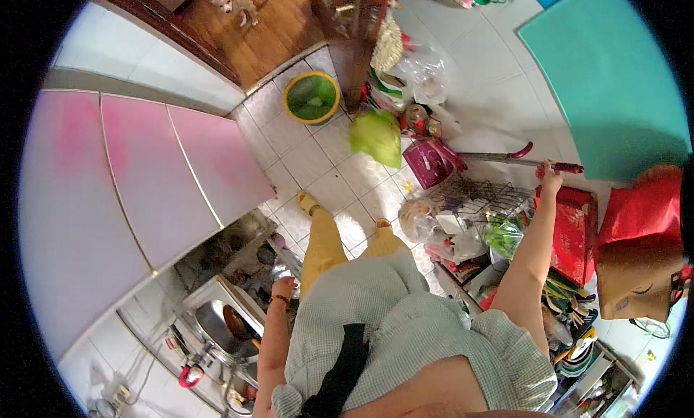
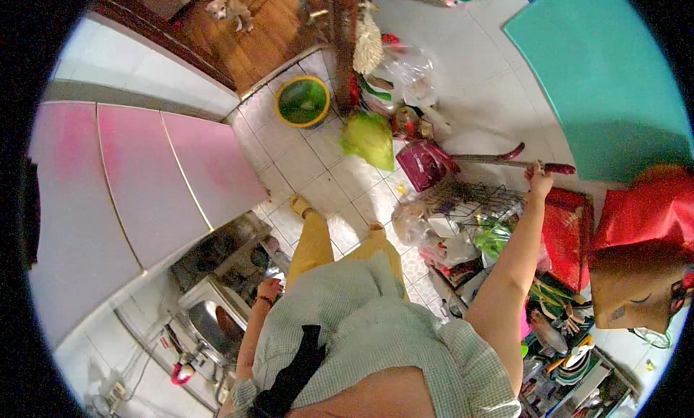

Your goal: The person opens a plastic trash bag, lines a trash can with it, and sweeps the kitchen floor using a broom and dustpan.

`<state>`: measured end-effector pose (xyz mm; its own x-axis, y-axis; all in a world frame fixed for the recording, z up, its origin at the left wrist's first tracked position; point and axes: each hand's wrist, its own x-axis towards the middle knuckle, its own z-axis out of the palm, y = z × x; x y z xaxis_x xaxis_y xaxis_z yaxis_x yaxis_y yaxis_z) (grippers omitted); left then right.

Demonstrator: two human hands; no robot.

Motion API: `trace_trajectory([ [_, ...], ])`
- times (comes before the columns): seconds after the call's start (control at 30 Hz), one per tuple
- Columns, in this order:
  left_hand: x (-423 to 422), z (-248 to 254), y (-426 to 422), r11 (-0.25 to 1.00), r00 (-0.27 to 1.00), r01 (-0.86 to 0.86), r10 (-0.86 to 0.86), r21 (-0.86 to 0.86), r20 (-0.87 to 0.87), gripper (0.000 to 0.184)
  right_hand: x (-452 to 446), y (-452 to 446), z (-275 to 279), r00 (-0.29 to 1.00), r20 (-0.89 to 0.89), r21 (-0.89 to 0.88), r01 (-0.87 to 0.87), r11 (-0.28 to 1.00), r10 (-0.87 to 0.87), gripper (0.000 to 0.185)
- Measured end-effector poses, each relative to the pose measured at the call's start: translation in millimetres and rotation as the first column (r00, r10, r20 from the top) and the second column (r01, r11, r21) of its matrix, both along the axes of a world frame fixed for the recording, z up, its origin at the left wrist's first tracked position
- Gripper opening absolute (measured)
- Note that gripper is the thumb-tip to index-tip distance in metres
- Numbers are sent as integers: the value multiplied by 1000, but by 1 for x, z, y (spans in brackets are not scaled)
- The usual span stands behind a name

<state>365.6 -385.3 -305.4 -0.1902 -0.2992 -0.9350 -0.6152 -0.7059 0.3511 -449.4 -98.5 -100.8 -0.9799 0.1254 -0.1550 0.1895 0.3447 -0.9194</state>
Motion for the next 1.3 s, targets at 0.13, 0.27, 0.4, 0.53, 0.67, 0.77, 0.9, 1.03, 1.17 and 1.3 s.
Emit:
trace_trajectory([
  [0.13,-3,26,-84,911,929,355,-319,-209,190,28,28,-12,-37,955,132,-500,296,814,-267,12],
  [0.27,-11,24,-148,928,941,322,-294,-188,166,27,99,-59,-136,917,356,-499,349,793,-180,17],
  [0.4,-19,-23,-159,700,822,556,-542,-449,172,25,212,-145,-290,688,561,-237,-399,886,460,20],
  [0.53,-66,-43,-160,658,632,749,-673,-79,383,38,317,-308,-272,144,781,-474,-499,726,608,40],
  [0.67,-59,-130,-94,984,991,-1,-22,-179,-130,41,349,-414,-344,62,818,-442,-570,693,572,31],
  [0.77,-73,-162,-66,475,538,835,-811,-278,231,59,356,-442,-407,248,739,-394,-595,701,626,23],
  [0.9,-105,-147,-50,469,476,878,-843,-92,251,73,346,-431,-426,343,710,-294,-649,702,615,22],
  [1.03,-127,-145,-47,323,318,946,-918,-16,237,73,322,-340,-453,253,867,-136,-709,692,429,30],
  [1.17,-127,-163,-37,393,412,910,-891,-130,190,64,302,-292,-474,203,941,-49,-712,701,271,30],
  [1.3,-168,-162,-29,489,516,856,-828,-169,219,56,283,-335,-533,255,826,-246,-639,728,503,31],
])
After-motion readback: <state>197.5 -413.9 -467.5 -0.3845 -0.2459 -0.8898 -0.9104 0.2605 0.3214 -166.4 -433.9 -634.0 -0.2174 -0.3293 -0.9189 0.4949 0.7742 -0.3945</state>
